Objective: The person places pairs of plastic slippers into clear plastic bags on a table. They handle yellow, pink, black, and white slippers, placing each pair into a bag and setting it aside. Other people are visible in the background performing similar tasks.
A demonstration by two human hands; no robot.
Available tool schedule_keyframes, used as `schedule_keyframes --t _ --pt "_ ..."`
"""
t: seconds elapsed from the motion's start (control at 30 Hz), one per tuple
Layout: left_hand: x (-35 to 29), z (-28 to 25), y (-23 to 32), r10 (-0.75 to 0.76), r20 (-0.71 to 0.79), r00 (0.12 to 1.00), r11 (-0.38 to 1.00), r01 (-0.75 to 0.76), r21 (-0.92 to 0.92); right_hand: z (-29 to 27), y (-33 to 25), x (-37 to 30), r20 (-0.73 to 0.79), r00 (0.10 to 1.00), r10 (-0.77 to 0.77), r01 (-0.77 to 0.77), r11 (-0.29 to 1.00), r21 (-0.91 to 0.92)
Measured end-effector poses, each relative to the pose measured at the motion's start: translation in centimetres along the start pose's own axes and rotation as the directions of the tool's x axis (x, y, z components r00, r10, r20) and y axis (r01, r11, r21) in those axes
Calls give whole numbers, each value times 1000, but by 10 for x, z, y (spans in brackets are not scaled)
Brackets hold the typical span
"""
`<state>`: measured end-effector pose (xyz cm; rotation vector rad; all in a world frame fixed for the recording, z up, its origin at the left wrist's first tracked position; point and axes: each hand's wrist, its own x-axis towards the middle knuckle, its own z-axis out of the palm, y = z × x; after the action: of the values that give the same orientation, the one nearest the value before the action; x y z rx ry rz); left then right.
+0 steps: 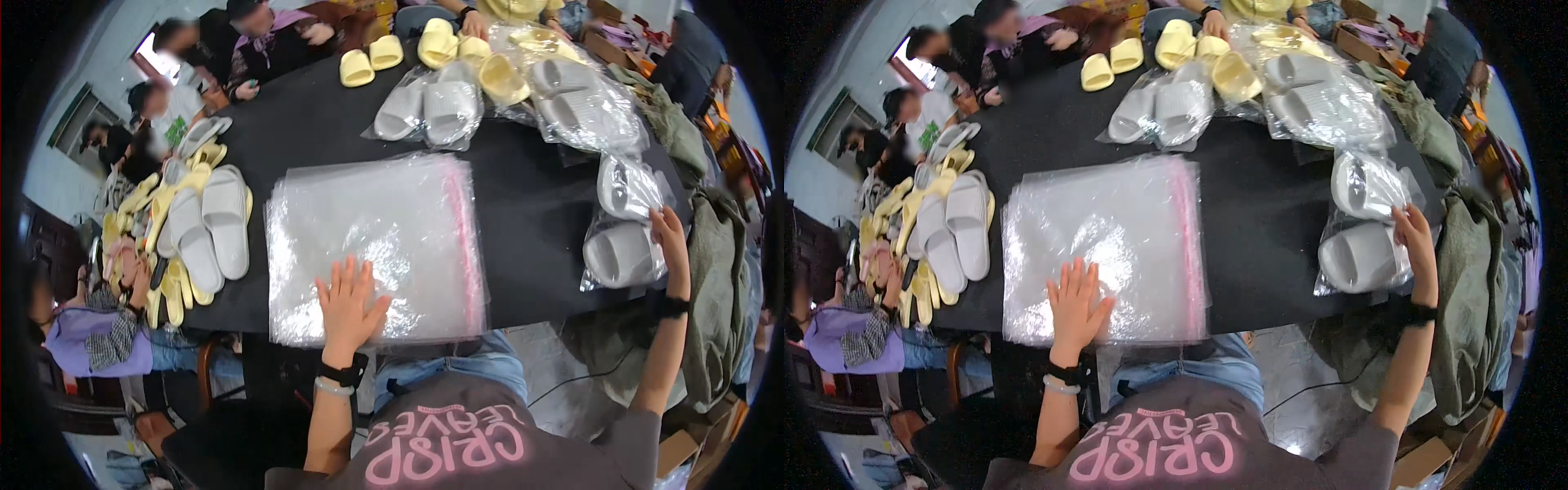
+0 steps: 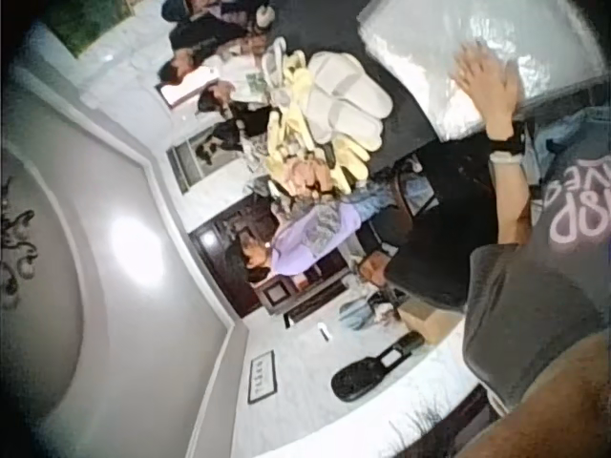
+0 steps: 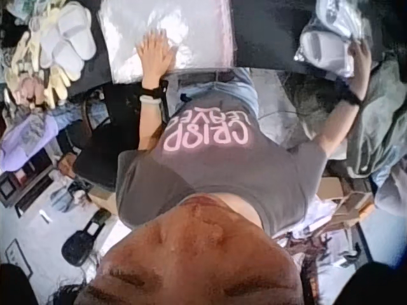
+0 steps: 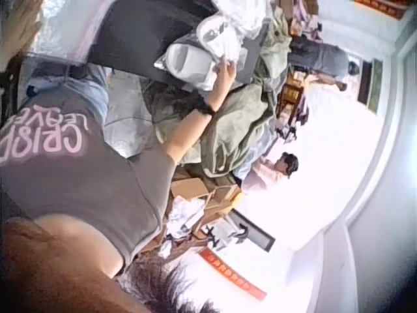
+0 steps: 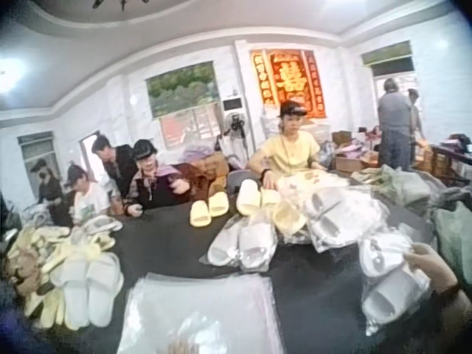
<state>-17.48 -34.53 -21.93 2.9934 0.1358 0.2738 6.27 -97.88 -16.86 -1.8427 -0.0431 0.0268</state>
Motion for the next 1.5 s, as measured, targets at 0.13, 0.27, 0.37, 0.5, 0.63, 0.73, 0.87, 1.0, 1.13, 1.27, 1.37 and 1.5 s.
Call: schedule_keyframes --t 0.13,0.27,0.37,0.5,0.63,0.73,0.87,1.0,1.13,1.27,1.37,1.5 --pt "2 0 4 7 -16 1000 999 -8 -33 50 -65 -50 25 999 -41 35 974 225" --pt "0 -2 2 7 -50 999 1000 -8 -25 158 -150 -78 7 1000 -2 -2 873 487" --pt "3 -3 3 25 -72 997 998 -29 -54 221 -187 -84 252 960 -122 -53 805 591" --pt "0 28 -24 124 -62 990 990 -119 72 328 -210 -80 552 816 -173 -322 656 683" --pt "-8 74 -36 117 -29 993 872 -116 -475 438 -189 -81 656 730 -191 -335 737 587" --pt "-11 28 -13 10 -24 1000 949 -17 -315 460 -157 -91 564 741 -364 156 910 383" --pt "-17 23 -17 -37 -8 999 961 34 -273 431 -158 -105 470 514 -718 838 302 -455" --pt "-15 25 -14 -49 28 998 959 55 -279 392 -112 -108 277 818 -504 575 700 -424" --pt "-2 -7 -18 -23 110 994 938 60 -342 371 -89 -114 304 937 -174 185 983 -8" --pt "-3 -1 -28 -45 174 984 964 89 -251 369 -79 -106 347 931 -110 73 990 118" --pt "-5 -51 -7 -13 383 924 946 135 -294 375 -77 -103 277 949 -151 115 983 143" --pt "-42 -88 -3 190 313 930 736 76 -673 370 -77 -98 198 944 -262 278 959 -58"
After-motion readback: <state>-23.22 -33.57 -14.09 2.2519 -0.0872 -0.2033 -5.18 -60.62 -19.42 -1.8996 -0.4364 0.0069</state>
